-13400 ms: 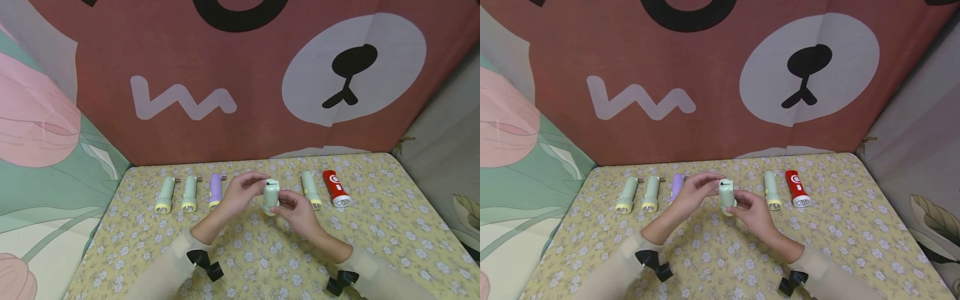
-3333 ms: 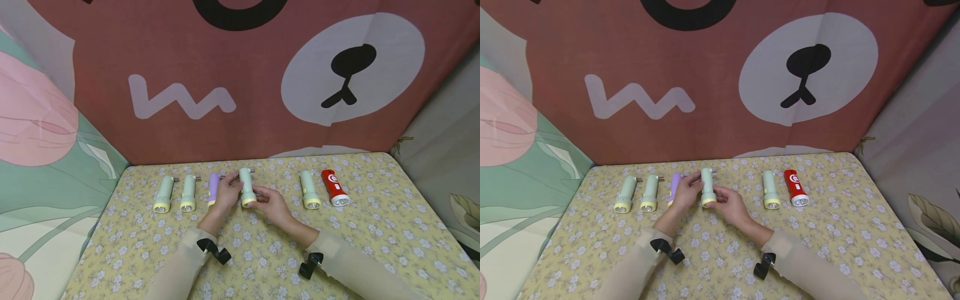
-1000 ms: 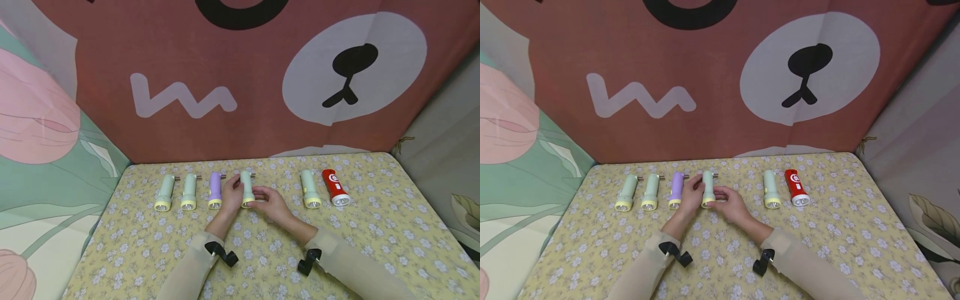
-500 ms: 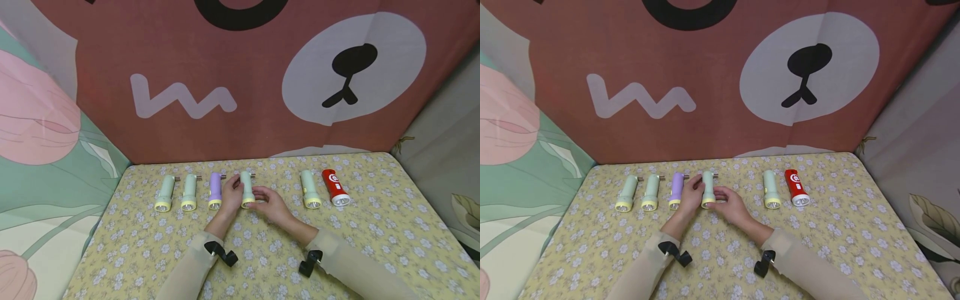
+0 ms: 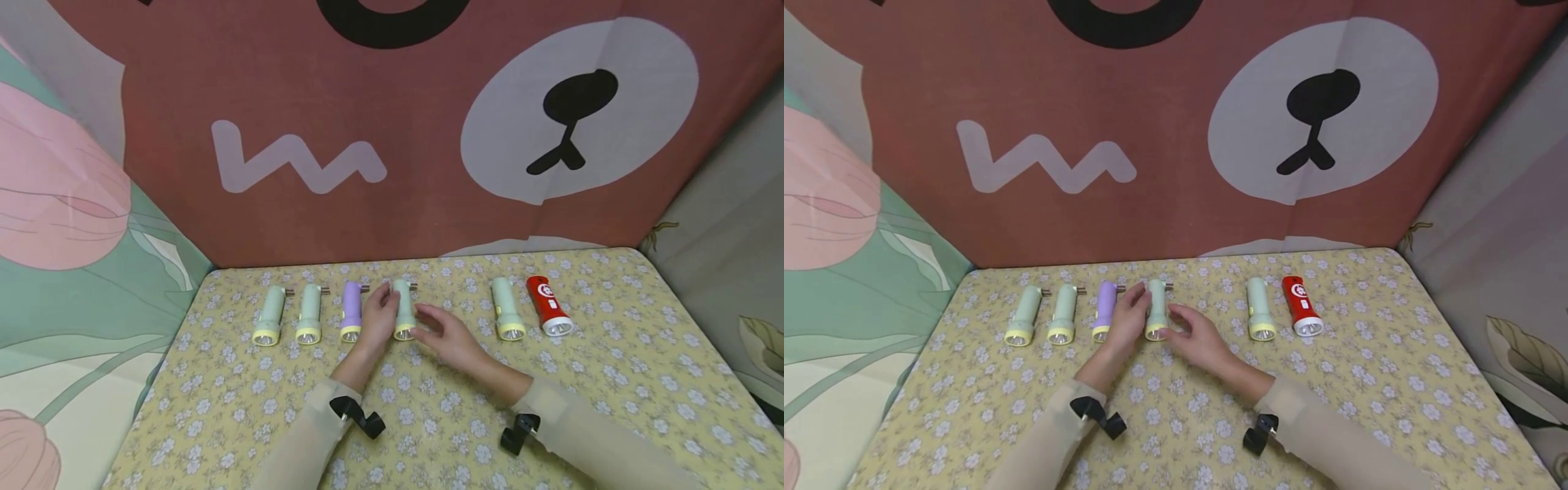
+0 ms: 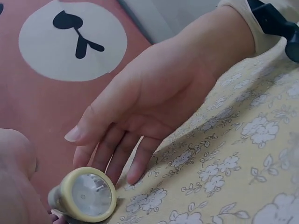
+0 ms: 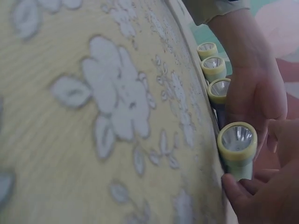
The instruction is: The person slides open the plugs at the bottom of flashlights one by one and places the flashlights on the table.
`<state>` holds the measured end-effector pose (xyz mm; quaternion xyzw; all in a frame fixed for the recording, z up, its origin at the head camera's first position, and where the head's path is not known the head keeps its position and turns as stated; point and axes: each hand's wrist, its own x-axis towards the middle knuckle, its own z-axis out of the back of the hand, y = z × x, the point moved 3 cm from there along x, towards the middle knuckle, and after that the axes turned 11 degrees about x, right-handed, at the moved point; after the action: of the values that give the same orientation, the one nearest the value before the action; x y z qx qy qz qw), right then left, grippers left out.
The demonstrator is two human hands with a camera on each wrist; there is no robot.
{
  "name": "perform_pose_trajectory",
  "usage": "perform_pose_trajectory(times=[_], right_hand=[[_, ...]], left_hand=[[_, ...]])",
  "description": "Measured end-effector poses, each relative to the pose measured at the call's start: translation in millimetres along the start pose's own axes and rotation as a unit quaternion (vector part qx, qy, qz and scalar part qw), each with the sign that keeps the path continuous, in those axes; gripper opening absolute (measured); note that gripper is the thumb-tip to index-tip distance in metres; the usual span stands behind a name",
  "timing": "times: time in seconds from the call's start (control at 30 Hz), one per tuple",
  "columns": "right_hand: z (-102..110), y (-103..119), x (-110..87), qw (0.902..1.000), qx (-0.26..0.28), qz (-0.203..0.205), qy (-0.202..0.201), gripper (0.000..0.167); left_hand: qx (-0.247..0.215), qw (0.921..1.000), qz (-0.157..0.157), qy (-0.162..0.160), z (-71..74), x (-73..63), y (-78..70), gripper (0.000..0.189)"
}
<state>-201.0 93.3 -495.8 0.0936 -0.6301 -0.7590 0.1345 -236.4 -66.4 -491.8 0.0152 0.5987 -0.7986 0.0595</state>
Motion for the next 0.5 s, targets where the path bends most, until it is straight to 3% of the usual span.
perform_pose_trajectory(times=[0.1, 0.2, 0.3, 0.4, 0.5], right_hand=[[1.2, 6.5, -6.0, 0.9977, -0.054, 0.036, 0.021, 0.064], [2.6, 13.2, -12.9, 0.9892, -0.119, 0.074, 0.041, 0.068], [4.4, 18.2, -19.9, 0.9786, -0.179, 0.087, 0.053, 0.075], [6.3, 23.1, -26.7, 0.97, -0.219, 0.085, 0.061, 0.079], [9.8, 27.7, -32.1, 0.9648, -0.244, 0.078, 0.059, 0.081]], left_hand=[[0.019, 0.9996, -0.014, 0.013, 2.6, -4.1, -5.7, 0.056], [0.05, 0.9976, -0.037, 0.03, 5.5, -9.7, -13.8, 0.059], [0.093, 0.9922, -0.07, 0.045, 7.7, -14.7, -22.3, 0.061], [0.147, 0.9808, -0.114, 0.058, 9.4, -18.8, -29.9, 0.062], [0.205, 0.9646, -0.15, 0.072, 10.3, -22.7, -34.9, 0.064]])
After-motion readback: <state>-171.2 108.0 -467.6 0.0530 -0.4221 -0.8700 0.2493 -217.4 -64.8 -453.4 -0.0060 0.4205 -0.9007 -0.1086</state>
